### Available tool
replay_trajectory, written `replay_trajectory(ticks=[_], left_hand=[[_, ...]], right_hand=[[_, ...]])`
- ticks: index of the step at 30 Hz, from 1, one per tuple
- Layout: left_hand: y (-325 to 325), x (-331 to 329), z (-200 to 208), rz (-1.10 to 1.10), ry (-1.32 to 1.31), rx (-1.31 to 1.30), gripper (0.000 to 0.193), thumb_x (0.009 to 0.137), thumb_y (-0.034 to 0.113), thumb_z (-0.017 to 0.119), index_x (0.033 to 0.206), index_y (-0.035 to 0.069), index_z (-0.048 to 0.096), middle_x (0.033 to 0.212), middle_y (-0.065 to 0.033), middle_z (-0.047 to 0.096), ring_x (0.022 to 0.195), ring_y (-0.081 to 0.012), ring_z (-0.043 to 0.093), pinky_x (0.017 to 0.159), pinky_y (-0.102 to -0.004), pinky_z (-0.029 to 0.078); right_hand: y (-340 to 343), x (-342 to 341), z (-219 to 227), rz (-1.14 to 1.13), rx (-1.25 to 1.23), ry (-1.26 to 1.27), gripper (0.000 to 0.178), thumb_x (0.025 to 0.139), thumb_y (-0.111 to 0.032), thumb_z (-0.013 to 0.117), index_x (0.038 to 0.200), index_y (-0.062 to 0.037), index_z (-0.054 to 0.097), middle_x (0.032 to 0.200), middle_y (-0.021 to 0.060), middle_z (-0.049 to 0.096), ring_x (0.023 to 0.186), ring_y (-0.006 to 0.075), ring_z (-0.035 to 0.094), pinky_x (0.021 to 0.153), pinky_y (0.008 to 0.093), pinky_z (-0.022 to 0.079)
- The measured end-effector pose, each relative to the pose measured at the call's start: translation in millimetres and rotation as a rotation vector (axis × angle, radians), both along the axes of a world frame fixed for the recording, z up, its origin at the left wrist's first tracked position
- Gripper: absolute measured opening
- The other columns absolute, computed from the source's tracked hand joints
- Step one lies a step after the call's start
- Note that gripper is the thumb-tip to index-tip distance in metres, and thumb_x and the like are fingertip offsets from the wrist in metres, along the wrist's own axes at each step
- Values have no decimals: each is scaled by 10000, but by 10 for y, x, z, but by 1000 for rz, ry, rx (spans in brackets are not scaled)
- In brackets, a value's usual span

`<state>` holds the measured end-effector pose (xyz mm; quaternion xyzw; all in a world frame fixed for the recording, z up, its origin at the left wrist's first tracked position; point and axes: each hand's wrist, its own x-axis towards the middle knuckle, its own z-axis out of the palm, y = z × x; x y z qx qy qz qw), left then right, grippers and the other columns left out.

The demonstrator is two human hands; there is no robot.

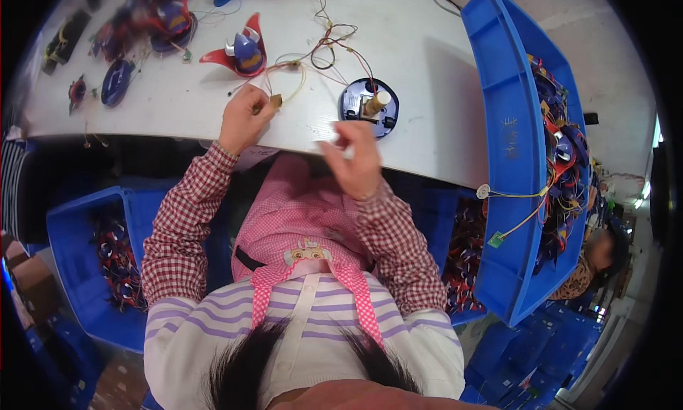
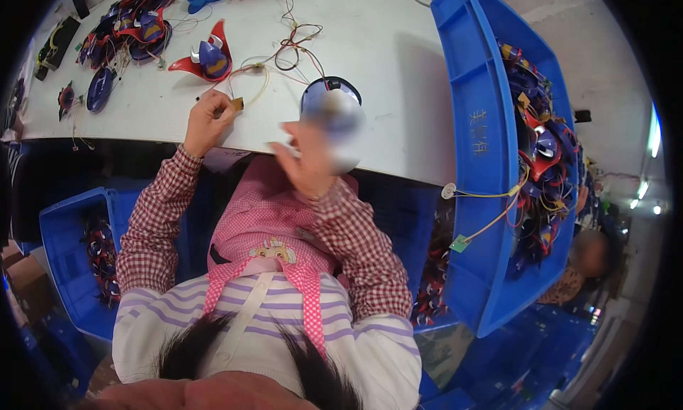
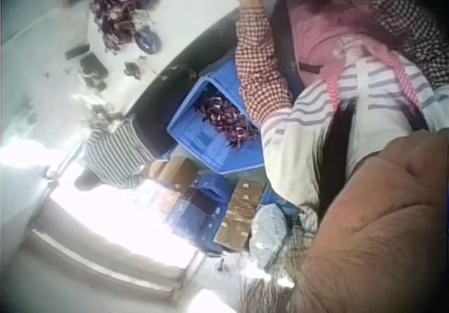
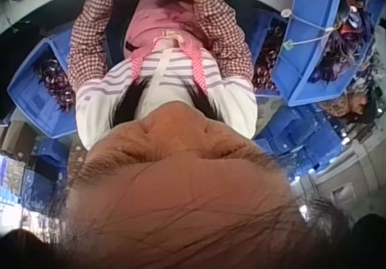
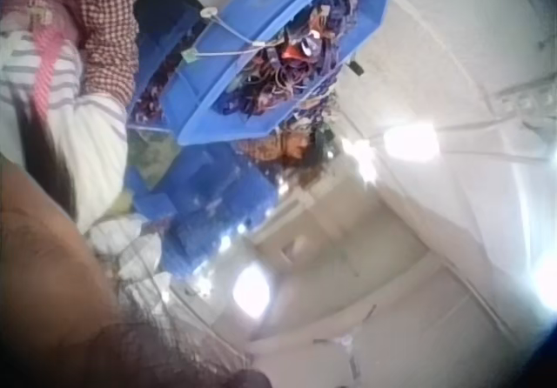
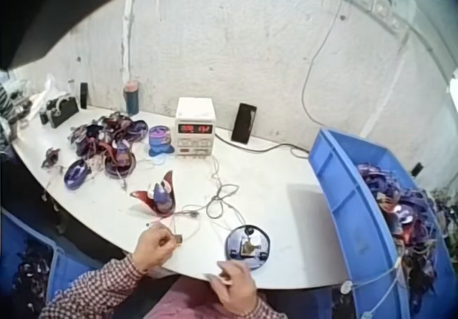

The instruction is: Assembling and testing electronic toy components by connecting wires to a testing base.

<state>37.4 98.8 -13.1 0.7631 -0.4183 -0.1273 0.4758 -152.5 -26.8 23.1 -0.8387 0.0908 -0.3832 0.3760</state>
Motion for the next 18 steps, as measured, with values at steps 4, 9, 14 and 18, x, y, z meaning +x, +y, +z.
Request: replay_trajectory(ticks=[4,9,14,18], left_hand=[[-56,-181,52,252,-421,-82,249,751,39,606,989,8,542,1010,-129,524,909,-229,519,817,-310,442],[-273,-691,137,12,-510,-268,595,691,151,707,1207,-3,454,1165,-183,485,1055,-328,479,933,-402,390],[-1049,-922,123,-71,-439,-107,916,577,360,772,1294,-38,363,1235,-208,445,1118,-348,451,946,-433,336],[-1183,-943,-32,-62,-461,-99,961,557,411,762,1300,-44,355,1255,-211,432,1128,-343,445,961,-425,311]], right_hand=[[-498,-276,107,-308,132,36,370,759,-67,708,1077,9,533,942,74,511,640,132,478,590,221,433],[-745,-111,216,-194,125,213,307,757,-82,705,1015,11,566,907,78,545,625,160,498,574,242,440],[-920,5,-131,-169,-148,231,292,725,-54,714,982,-8,584,875,95,572,631,226,527,581,278,459],[-833,-12,-46,-195,-147,203,233,737,-71,711,942,-16,614,815,81,582,646,230,542,584,290,461]])
